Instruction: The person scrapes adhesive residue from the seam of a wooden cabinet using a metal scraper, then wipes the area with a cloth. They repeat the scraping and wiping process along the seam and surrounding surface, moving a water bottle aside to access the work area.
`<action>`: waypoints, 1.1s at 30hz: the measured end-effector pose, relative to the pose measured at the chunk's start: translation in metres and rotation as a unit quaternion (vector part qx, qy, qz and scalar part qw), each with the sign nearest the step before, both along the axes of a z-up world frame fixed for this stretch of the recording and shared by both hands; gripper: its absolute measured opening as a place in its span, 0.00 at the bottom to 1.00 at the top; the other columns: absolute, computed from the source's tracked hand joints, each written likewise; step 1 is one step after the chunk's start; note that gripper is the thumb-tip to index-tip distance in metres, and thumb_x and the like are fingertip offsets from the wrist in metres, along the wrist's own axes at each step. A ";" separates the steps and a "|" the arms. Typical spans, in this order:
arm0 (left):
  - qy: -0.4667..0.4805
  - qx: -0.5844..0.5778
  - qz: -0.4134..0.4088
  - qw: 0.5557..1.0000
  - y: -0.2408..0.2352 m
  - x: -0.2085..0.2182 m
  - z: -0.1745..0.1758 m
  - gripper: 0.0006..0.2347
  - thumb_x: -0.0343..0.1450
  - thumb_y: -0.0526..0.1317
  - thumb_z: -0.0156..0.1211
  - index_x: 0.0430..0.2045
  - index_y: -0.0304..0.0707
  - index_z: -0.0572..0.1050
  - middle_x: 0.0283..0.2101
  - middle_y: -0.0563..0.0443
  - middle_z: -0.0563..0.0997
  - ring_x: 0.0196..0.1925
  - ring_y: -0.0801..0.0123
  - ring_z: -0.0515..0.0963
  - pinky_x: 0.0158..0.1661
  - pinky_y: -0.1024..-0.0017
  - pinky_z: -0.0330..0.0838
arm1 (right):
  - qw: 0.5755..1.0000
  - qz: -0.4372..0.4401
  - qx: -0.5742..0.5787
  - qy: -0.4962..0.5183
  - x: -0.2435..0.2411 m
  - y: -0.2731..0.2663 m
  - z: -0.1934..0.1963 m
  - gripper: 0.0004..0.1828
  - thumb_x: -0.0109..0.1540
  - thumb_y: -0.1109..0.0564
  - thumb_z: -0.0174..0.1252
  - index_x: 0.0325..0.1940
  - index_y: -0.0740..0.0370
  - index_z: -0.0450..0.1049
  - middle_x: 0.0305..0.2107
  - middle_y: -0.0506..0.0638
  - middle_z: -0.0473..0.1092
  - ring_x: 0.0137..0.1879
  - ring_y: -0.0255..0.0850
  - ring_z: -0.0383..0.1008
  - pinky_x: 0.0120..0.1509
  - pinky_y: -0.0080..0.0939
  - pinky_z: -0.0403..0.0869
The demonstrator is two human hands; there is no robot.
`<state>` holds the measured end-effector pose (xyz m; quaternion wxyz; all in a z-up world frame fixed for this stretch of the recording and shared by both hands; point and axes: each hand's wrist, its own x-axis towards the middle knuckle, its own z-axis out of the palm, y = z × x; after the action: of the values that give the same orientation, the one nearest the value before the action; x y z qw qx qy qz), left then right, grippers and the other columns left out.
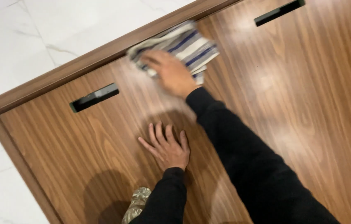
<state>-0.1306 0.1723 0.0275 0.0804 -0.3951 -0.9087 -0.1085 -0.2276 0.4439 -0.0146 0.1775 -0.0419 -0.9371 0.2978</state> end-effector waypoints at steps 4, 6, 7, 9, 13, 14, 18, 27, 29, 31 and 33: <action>-0.040 0.062 -0.004 0.997 0.005 -0.002 0.010 0.16 0.83 0.50 0.62 0.59 0.40 0.78 0.73 0.36 0.76 0.84 0.35 0.68 0.81 0.12 0.45 | 0.980 -0.173 0.075 -0.055 0.060 0.070 0.032 0.24 0.75 0.59 0.67 0.76 0.66 0.80 0.71 0.63 0.76 0.74 0.64 0.76 0.80 0.69 0.75; -0.039 0.058 -0.003 0.998 0.007 -0.003 0.009 0.16 0.83 0.50 0.63 0.60 0.41 0.78 0.73 0.37 0.76 0.84 0.36 0.68 0.81 0.12 0.45 | 0.971 -0.220 0.085 -0.042 0.072 0.084 0.034 0.23 0.73 0.64 0.68 0.73 0.69 0.81 0.69 0.65 0.76 0.73 0.66 0.76 0.79 0.71 0.76; -0.040 0.060 -0.003 0.997 0.007 -0.004 0.008 0.16 0.84 0.51 0.60 0.60 0.41 0.78 0.74 0.37 0.76 0.84 0.36 0.68 0.81 0.12 0.45 | 0.961 -0.264 0.081 -0.013 0.068 0.083 0.033 0.18 0.76 0.62 0.66 0.70 0.73 0.81 0.64 0.65 0.75 0.69 0.64 0.75 0.75 0.67 0.76; -0.045 0.059 -0.003 0.997 0.003 -0.001 0.008 0.17 0.86 0.52 0.57 0.60 0.40 0.78 0.74 0.36 0.75 0.84 0.36 0.68 0.81 0.12 0.45 | 0.948 -0.308 0.076 0.011 0.052 0.054 0.029 0.16 0.79 0.59 0.63 0.66 0.76 0.81 0.60 0.64 0.74 0.65 0.62 0.73 0.71 0.63 0.76; -0.032 0.062 -0.002 0.998 0.007 -0.002 0.009 0.17 0.81 0.48 0.68 0.60 0.39 0.77 0.73 0.35 0.77 0.83 0.34 0.70 0.80 0.12 0.48 | 0.981 -0.189 0.043 -0.006 -0.005 -0.023 0.026 0.30 0.69 0.61 0.64 0.76 0.70 0.77 0.71 0.67 0.72 0.80 0.65 0.70 0.89 0.69 0.68; -0.031 0.060 -0.007 0.998 0.008 -0.002 0.010 0.19 0.81 0.48 0.69 0.62 0.38 0.76 0.73 0.34 0.76 0.83 0.34 0.70 0.79 0.11 0.49 | 0.992 -0.111 0.053 -0.030 -0.017 -0.042 0.027 0.31 0.76 0.53 0.66 0.82 0.68 0.74 0.76 0.65 0.73 0.85 0.62 0.68 0.94 0.69 0.61; -0.034 0.081 -0.003 0.996 0.008 0.000 0.012 0.16 0.83 0.50 0.63 0.60 0.40 0.79 0.74 0.36 0.77 0.82 0.33 0.71 0.80 0.12 0.48 | 0.994 -0.076 0.064 -0.048 0.035 0.043 0.017 0.27 0.79 0.49 0.62 0.80 0.63 0.76 0.76 0.62 0.74 0.82 0.59 0.73 0.88 0.67 0.69; -0.040 0.068 -0.003 0.997 0.006 -0.001 0.011 0.17 0.84 0.53 0.60 0.59 0.41 0.78 0.73 0.37 0.77 0.83 0.35 0.70 0.80 0.13 0.47 | 0.950 -0.306 0.063 0.033 0.034 0.036 0.015 0.25 0.65 0.66 0.55 0.66 0.78 0.78 0.64 0.76 0.73 0.69 0.74 0.74 0.80 0.69 0.72; -0.025 0.063 -0.003 0.998 0.004 -0.002 0.007 0.17 0.81 0.50 0.66 0.60 0.41 0.78 0.72 0.37 0.78 0.82 0.35 0.72 0.79 0.12 0.50 | 0.990 -0.125 0.058 -0.009 -0.004 -0.024 0.036 0.23 0.78 0.53 0.60 0.74 0.70 0.78 0.70 0.67 0.76 0.79 0.64 0.74 0.89 0.70 0.73; -0.030 0.051 0.000 0.998 0.004 0.002 0.012 0.17 0.83 0.52 0.62 0.59 0.42 0.77 0.72 0.38 0.77 0.83 0.37 0.70 0.80 0.13 0.49 | 0.992 -0.106 0.058 -0.042 0.014 0.021 0.041 0.23 0.77 0.54 0.61 0.74 0.65 0.80 0.70 0.62 0.77 0.74 0.62 0.78 0.79 0.67 0.77; -0.032 0.042 -0.003 0.999 0.010 -0.004 0.009 0.17 0.84 0.54 0.57 0.59 0.43 0.77 0.73 0.39 0.76 0.83 0.39 0.69 0.81 0.14 0.48 | 0.991 -0.092 0.060 -0.073 0.046 0.077 0.032 0.23 0.75 0.54 0.63 0.74 0.60 0.81 0.71 0.58 0.78 0.70 0.61 0.81 0.70 0.65 0.81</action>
<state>-0.1348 0.1819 0.0362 0.0678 -0.3905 -0.9041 -0.1598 -0.1816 0.5209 0.0170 0.1372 -0.1386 -0.9559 0.2196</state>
